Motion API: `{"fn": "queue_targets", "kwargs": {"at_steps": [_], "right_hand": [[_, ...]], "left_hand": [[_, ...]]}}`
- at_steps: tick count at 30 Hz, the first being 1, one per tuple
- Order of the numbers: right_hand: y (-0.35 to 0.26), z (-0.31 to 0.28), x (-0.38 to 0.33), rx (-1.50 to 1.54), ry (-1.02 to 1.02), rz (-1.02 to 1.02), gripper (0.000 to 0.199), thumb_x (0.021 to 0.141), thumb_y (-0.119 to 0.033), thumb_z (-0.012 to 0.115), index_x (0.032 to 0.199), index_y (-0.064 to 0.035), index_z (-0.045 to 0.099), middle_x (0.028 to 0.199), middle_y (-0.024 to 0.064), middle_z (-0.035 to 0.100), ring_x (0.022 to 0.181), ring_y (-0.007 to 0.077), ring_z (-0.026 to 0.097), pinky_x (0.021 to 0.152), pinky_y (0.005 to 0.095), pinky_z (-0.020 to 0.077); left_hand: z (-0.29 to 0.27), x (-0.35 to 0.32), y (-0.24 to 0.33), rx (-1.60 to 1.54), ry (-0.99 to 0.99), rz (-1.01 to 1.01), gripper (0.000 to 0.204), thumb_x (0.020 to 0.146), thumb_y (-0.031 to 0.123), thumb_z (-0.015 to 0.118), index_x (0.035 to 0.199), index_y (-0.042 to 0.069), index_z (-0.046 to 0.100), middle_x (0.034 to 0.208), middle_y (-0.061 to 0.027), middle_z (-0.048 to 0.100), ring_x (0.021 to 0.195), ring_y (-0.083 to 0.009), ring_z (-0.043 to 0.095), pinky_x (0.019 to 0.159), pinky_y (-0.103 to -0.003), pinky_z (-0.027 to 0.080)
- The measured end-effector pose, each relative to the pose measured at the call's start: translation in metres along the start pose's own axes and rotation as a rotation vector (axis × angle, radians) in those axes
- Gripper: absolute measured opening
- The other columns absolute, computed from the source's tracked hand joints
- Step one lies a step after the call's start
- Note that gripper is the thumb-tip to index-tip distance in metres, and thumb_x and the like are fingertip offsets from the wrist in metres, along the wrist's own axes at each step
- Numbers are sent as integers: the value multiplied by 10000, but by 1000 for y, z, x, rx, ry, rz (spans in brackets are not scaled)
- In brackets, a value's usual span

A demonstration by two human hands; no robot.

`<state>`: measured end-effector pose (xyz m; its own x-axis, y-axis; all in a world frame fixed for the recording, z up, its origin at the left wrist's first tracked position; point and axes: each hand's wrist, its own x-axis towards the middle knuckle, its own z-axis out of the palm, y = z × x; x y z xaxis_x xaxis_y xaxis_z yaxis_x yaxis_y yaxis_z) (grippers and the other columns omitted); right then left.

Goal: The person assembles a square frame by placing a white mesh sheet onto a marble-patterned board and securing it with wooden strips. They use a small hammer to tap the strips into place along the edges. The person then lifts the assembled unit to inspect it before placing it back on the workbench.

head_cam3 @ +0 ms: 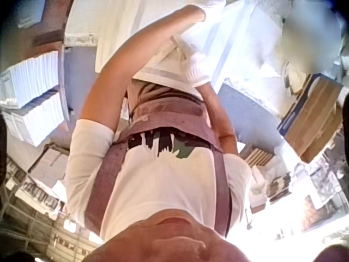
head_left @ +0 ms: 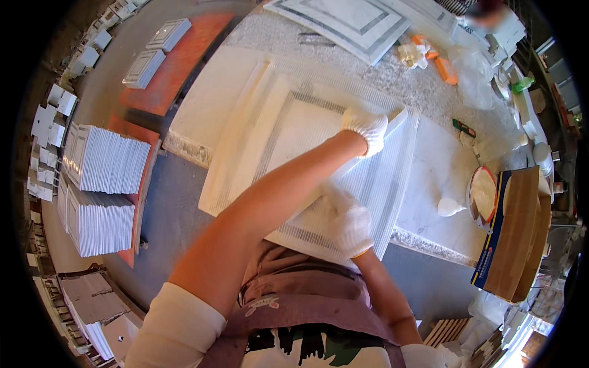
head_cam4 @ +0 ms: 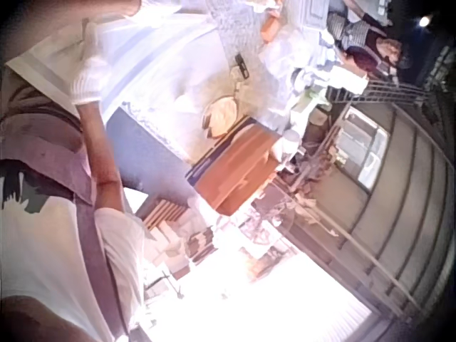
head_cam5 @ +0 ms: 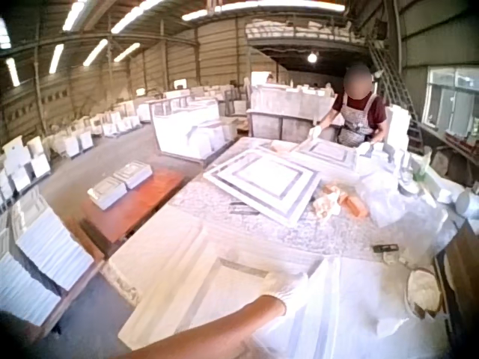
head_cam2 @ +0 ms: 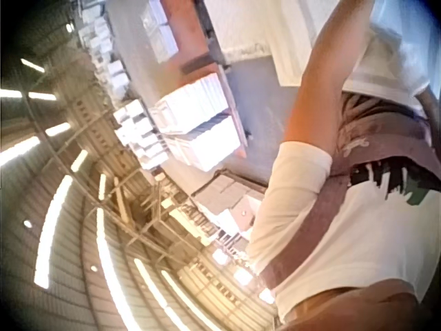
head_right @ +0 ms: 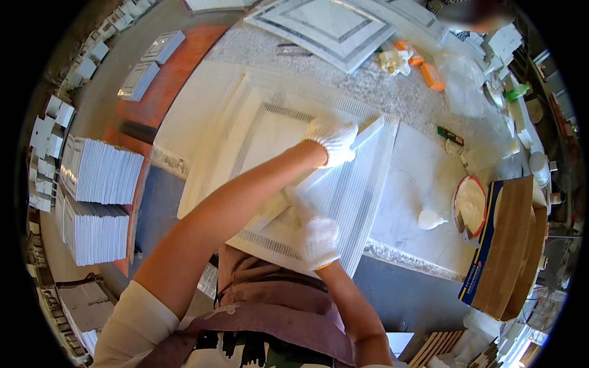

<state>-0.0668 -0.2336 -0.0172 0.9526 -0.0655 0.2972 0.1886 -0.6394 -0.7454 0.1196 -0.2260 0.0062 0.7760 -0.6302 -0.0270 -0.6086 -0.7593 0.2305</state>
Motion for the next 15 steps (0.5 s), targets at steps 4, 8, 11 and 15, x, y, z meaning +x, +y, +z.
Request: {"fn": "queue_targets", "kwargs": {"at_steps": [4,8,11,15], "right_hand": [[14,-10,8,-181,-18,-13,411,895,-78,567,1293,-162,624,871,130,667,709,327,658,586,404,534],[-20,-2,-16,-152,-172,43,394,895,-80,552,1271,-157,642,903,127,688,732,311,671,611,414,541],[-4,12,-25,-57,-35,-97,339,888,-103,586,1218,-118,665,970,145,698,830,335,683,675,409,549],[0,-10,0,-81,-79,-9,378,881,-102,598,1246,-164,671,1007,148,707,818,340,699,684,412,561]], "left_hand": [[-1,5,6,4,-107,-25,152,778,188,672,899,113,725,916,-147,742,882,-320,725,739,-438,550],[0,6,-2,-32,-183,2,405,772,351,739,1019,42,652,901,-195,710,851,-382,702,751,-489,548],[5,4,1,-37,-105,45,427,769,363,754,1039,61,619,881,-167,696,844,-363,688,752,-488,538],[-8,-5,-1,-21,-134,3,414,754,387,761,1006,93,616,887,-151,693,852,-347,682,761,-490,526]]}}
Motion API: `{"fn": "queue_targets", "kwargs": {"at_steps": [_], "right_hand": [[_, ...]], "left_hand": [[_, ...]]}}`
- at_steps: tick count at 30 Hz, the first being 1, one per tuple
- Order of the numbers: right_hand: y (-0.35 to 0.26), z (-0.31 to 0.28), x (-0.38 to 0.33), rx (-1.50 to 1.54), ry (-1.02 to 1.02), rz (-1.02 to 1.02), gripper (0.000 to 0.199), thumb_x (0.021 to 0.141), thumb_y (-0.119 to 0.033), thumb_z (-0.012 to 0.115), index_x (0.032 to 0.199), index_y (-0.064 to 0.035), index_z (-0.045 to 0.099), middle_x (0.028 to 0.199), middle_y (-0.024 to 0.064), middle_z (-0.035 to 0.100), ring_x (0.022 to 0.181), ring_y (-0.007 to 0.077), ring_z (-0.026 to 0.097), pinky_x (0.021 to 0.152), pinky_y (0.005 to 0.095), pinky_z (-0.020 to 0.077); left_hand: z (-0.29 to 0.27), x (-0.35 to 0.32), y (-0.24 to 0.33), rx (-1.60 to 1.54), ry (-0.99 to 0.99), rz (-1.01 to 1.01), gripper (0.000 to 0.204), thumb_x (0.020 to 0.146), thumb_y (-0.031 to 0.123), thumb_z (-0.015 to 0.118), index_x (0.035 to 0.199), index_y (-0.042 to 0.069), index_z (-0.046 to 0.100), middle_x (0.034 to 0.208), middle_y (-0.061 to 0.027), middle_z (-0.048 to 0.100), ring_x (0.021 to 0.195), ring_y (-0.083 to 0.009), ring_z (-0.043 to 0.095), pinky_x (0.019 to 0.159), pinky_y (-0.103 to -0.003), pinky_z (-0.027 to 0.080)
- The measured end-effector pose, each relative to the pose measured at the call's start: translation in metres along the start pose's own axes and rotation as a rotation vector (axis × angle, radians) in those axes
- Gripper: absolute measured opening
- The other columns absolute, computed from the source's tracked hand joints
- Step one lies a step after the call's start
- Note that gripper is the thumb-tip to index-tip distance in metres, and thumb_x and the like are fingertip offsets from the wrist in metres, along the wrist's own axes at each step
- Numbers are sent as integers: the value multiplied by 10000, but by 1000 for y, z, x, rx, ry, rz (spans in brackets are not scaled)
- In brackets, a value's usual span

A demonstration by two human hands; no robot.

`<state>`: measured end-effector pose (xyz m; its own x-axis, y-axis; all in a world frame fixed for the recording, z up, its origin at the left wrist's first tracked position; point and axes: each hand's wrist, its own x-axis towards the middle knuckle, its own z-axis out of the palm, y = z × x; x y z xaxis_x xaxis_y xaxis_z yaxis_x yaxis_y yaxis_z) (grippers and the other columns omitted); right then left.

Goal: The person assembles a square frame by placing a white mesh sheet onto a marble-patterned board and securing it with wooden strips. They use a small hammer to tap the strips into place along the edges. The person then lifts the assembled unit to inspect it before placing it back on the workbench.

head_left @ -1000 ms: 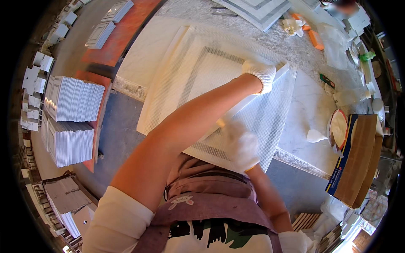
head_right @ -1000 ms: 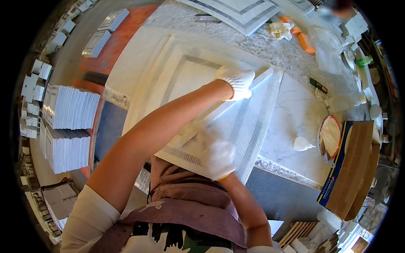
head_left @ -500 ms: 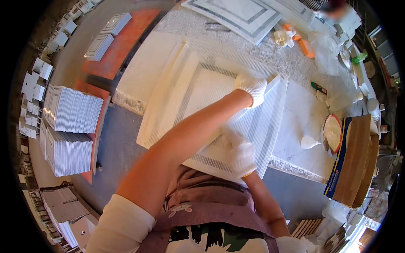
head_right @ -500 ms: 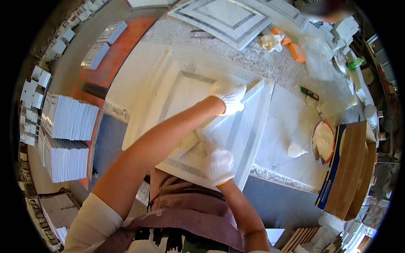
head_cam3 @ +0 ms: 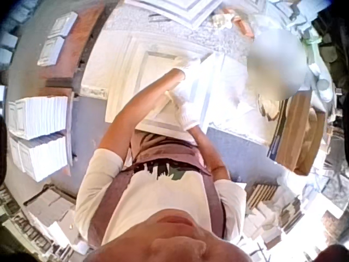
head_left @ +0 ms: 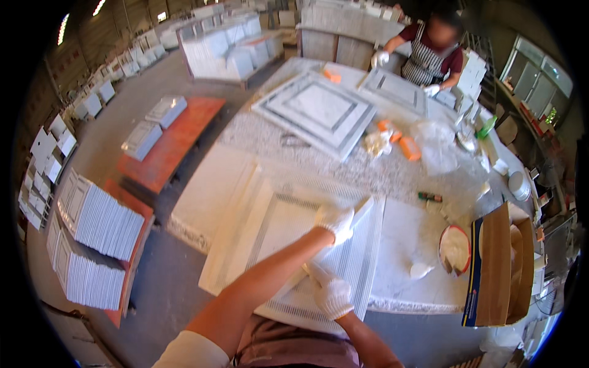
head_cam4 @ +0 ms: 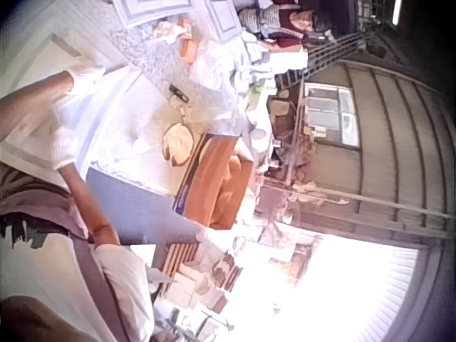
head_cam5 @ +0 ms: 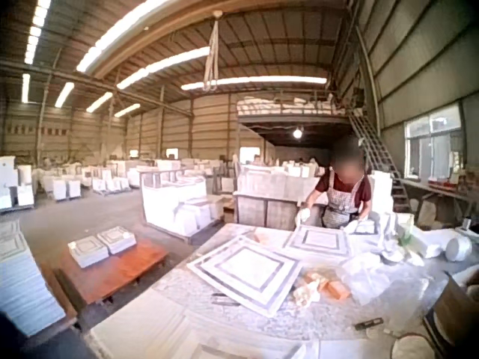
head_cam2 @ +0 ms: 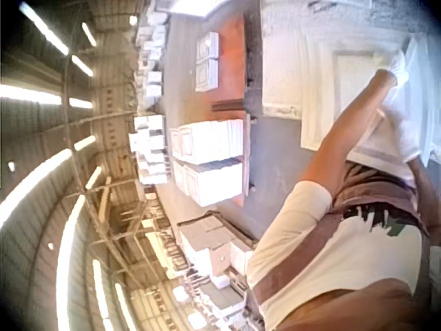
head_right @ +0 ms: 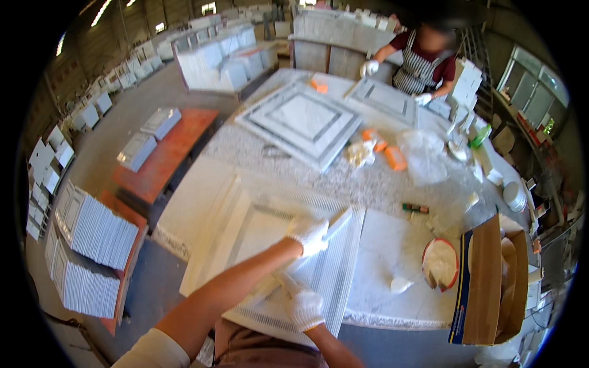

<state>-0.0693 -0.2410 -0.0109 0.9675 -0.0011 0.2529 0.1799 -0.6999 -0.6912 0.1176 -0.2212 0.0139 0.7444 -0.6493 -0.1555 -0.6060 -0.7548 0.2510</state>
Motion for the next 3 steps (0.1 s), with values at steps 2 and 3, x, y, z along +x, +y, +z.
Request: {"fn": "queue_targets", "kwargs": {"at_steps": [2,3], "right_hand": [[13,4,1,-56,13,16,389,877,-112,606,1254,-178,673,999,147,711,802,352,701,669,413,564],[21,16,-6,-54,-59,38,432,875,-139,623,1303,-197,644,1084,168,699,918,339,704,772,398,570]], "left_hand": [[6,4,-4,67,46,32,409,741,389,769,987,94,627,891,-157,692,876,-373,677,805,-514,512],[-5,14,-8,82,70,39,409,741,389,769,987,94,627,891,-157,692,876,-373,677,805,-514,512]]}}
